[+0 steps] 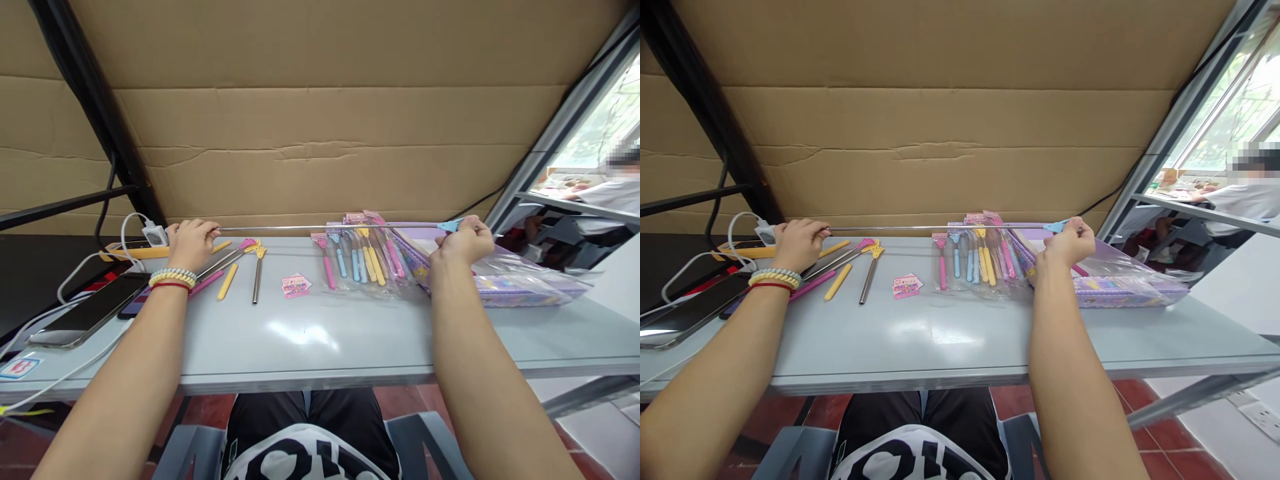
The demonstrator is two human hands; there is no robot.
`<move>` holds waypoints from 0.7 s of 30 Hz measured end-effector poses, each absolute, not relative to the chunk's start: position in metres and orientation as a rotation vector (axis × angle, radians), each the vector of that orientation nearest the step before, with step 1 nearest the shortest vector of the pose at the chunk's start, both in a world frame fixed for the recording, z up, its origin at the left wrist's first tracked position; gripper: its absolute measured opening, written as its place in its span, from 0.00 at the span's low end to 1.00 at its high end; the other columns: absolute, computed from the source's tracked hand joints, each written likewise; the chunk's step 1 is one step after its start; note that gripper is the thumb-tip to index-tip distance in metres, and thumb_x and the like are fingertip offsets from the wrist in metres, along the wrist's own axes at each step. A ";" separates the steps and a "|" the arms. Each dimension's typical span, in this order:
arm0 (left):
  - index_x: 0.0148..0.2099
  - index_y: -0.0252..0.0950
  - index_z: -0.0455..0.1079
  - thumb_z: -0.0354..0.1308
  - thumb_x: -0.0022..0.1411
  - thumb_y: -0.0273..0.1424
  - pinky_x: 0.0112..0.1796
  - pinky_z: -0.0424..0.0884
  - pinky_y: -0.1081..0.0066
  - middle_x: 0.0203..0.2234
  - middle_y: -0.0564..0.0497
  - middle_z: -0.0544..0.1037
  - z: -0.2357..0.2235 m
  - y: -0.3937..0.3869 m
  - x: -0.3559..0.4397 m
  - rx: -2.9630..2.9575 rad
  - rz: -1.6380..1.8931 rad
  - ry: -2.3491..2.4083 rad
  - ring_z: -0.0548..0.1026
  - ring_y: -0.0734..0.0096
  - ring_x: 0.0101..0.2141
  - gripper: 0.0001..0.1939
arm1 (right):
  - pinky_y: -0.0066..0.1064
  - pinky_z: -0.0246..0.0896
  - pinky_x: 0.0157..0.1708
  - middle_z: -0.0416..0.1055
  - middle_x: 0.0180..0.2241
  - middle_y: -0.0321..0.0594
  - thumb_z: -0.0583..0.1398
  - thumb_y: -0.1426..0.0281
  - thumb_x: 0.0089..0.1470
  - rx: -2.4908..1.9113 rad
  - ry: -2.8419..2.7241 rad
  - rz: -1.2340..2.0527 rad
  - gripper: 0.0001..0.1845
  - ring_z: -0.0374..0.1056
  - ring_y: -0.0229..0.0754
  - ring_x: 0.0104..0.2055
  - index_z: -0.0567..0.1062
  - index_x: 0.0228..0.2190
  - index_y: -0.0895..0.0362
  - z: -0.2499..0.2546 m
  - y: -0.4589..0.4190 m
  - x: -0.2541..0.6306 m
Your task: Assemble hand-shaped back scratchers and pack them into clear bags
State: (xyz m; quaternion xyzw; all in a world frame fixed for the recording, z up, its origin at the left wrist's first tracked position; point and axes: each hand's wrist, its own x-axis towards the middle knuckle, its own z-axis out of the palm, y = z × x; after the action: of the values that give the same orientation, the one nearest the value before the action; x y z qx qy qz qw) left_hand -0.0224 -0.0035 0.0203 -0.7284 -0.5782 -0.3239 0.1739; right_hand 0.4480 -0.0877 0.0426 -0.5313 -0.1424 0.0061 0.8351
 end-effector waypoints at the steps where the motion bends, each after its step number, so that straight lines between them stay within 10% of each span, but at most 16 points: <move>1: 0.42 0.39 0.75 0.45 0.63 0.35 0.47 0.54 0.54 0.40 0.43 0.77 0.021 -0.004 -0.020 -2.063 -0.918 -1.643 0.69 0.54 0.45 0.17 | 0.25 0.45 0.16 0.53 0.21 0.27 0.49 0.72 0.63 -1.052 -0.219 0.114 0.07 0.48 0.29 0.16 0.60 0.30 0.56 0.046 -0.090 0.443; 13: 0.43 0.38 0.76 0.45 0.61 0.32 0.47 0.58 0.51 0.42 0.41 0.77 0.018 -0.005 -0.006 -2.101 -0.843 -1.726 0.71 0.52 0.46 0.18 | 0.21 0.41 0.16 0.50 0.20 0.27 0.44 0.68 0.64 -0.977 -0.133 0.445 0.15 0.48 0.26 0.16 0.52 0.25 0.55 0.053 -0.096 0.425; 21: 0.42 0.35 0.76 0.47 0.58 0.32 0.42 0.67 0.68 0.39 0.45 0.80 0.016 0.001 -0.014 -2.457 -0.779 -1.499 0.76 0.62 0.41 0.18 | 0.24 0.40 0.17 0.47 0.22 0.27 0.27 0.74 0.60 -1.203 -0.302 0.198 0.15 0.43 0.28 0.14 0.46 0.27 0.52 0.042 -0.087 0.441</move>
State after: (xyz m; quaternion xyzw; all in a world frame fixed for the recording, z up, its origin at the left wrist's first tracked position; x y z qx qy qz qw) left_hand -0.0145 0.0007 0.0158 -0.8213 -0.5012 -0.2604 0.0798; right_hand 0.4411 -0.0873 0.0417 -0.5628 -0.1413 0.0928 0.8091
